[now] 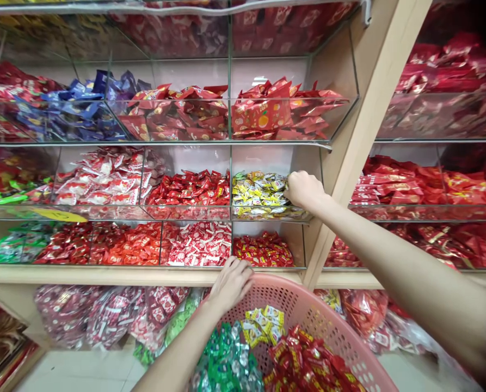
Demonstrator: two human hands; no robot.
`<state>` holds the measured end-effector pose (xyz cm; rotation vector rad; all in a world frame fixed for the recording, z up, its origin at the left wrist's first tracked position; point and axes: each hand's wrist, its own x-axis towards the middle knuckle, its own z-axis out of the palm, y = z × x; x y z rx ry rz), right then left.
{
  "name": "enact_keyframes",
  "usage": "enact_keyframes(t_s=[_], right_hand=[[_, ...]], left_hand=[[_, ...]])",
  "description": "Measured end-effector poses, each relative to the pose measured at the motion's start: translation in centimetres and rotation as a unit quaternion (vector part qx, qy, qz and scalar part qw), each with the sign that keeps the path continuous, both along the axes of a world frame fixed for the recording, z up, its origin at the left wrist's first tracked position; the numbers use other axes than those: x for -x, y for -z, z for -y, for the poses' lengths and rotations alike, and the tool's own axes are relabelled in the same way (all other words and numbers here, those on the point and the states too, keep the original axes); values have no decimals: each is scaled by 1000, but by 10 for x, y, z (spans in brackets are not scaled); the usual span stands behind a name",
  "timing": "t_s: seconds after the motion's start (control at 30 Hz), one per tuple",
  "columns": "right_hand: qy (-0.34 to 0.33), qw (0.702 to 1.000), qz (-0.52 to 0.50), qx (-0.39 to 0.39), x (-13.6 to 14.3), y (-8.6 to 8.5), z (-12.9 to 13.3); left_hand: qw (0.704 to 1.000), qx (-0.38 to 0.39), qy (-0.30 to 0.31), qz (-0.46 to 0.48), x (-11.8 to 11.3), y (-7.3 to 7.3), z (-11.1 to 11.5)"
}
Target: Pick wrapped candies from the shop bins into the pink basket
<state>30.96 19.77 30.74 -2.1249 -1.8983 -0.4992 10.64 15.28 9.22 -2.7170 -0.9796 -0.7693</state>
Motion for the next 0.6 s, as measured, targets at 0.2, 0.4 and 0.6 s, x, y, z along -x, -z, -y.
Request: enact_keyframes(t_s=[0.2, 0.4, 0.6], right_hand=[[-36, 996, -7, -84, -7, -8, 16], [-190, 965, -69, -170, -10, 0, 79], [-274, 931, -206, 121, 2, 130, 107]], left_hand=[[1000, 8, 1, -6, 0, 0, -1], [1000, 8, -1, -12, -1, 0, -1], [1000, 7, -2, -5, -1, 0, 0]])
